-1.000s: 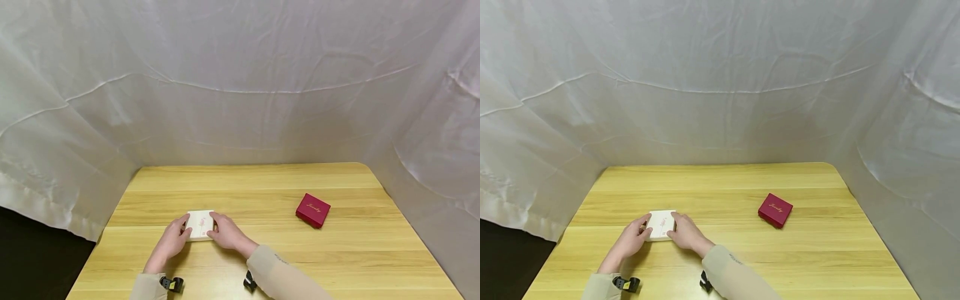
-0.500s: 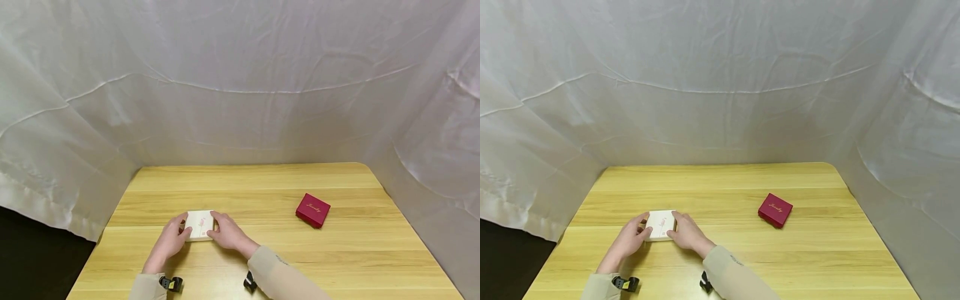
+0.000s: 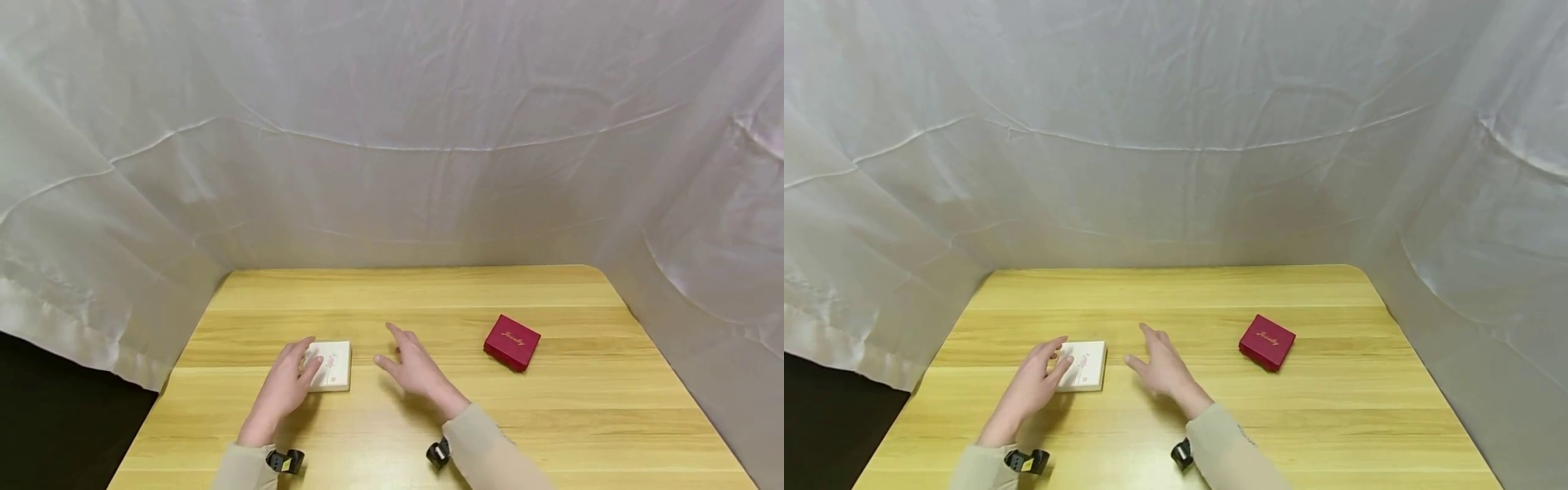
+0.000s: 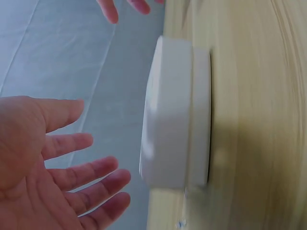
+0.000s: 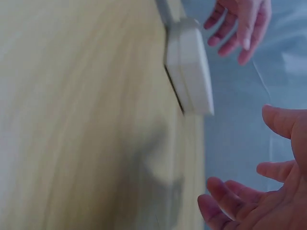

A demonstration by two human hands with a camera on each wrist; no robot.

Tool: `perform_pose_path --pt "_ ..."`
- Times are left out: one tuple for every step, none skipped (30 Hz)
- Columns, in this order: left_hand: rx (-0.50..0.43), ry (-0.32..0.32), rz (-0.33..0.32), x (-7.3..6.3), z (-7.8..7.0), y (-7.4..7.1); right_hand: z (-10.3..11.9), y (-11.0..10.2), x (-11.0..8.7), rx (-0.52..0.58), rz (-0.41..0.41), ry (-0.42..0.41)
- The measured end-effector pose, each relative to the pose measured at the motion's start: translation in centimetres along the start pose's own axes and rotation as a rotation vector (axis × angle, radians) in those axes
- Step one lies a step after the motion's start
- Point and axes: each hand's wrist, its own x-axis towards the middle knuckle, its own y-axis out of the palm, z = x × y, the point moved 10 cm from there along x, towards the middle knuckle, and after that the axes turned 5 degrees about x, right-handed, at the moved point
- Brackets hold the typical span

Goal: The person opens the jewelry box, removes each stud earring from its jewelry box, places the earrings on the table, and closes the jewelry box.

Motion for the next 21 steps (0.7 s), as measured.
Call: perform_pose_path --pt "-0.002 0.012 -0.004 0.0 -0.4 0.1 -0.3 -0.8 -0.2 -0.005 -0.019 0.004" --pt "-0.001 0.026 -0.007 0.1 -0.8 0.3 -0.6 -1.6 -0.3 -0.006 -0.037 0.011" --pt "-0.004 0.036 -0.008 0.1 -1.2 0.5 -0.9 -2.3 -0.5 -0.009 -0.056 0.018" --pt "-0.002 0.048 -0.010 0.2 -1.6 0.7 -1.2 -3.1 -0.6 -0.007 -0.073 0.026" --pt "-0.001 0.061 -0.011 0.2 -2.1 0.9 -1.5 -3.8 -0.8 -0.002 -0.089 0.032" --pt "0.001 0.074 -0.013 0.2 -2.5 1.1 -1.8 -4.6 -0.9 0.002 -0.105 0.038" --pt "0.001 0.089 -0.015 0.3 -3.0 1.4 -2.1 -5.3 -1.0 0.008 -0.118 0.045" --pt "0.003 0.099 -0.015 0.3 -3.4 1.6 -2.4 -5.9 -1.1 0.016 -0.128 0.053" --pt "0.003 0.112 -0.013 0.4 -3.9 1.9 -2.8 -6.5 -1.3 0.021 -0.135 0.061" --pt "0.007 0.121 -0.009 0.4 -4.4 2.3 -3.1 -7.0 -1.4 0.029 -0.143 0.068" --pt "0.007 0.131 -0.002 0.5 -4.8 2.6 -3.4 -7.6 -1.5 0.033 -0.151 0.074" --pt "0.008 0.142 0.006 0.5 -5.3 3.0 -3.7 -8.2 -1.7 0.037 -0.158 0.078" --pt "0.006 0.148 0.020 0.5 -5.7 3.4 -4.1 -8.8 -1.9 0.040 -0.165 0.084" --pt "0.007 0.155 0.035 0.5 -6.2 3.9 -4.5 -9.3 -2.0 0.044 -0.172 0.089" --pt "0.009 0.165 0.049 0.6 -6.6 4.3 -4.9 -10.0 -2.3 0.046 -0.182 0.097" --pt "0.010 0.171 0.063 0.6 -6.9 4.8 -5.3 -10.6 -2.5 0.047 -0.192 0.101" --pt "0.008 0.179 0.074 0.6 -7.3 5.2 -5.7 -11.2 -2.7 0.047 -0.202 0.107" --pt "0.004 0.186 0.085 0.6 -7.6 5.5 -6.1 -11.9 -2.9 0.046 -0.213 0.114" --pt "0.001 0.189 0.097 0.6 -7.9 5.9 -6.5 -12.6 -3.2 0.039 -0.225 0.122" --pt "-0.003 0.198 0.107 0.6 -8.2 6.3 -6.9 -13.2 -3.4 0.031 -0.237 0.129" --pt "-0.009 0.205 0.119 0.7 -8.5 6.7 -7.3 -13.9 -3.6 0.021 -0.248 0.135"
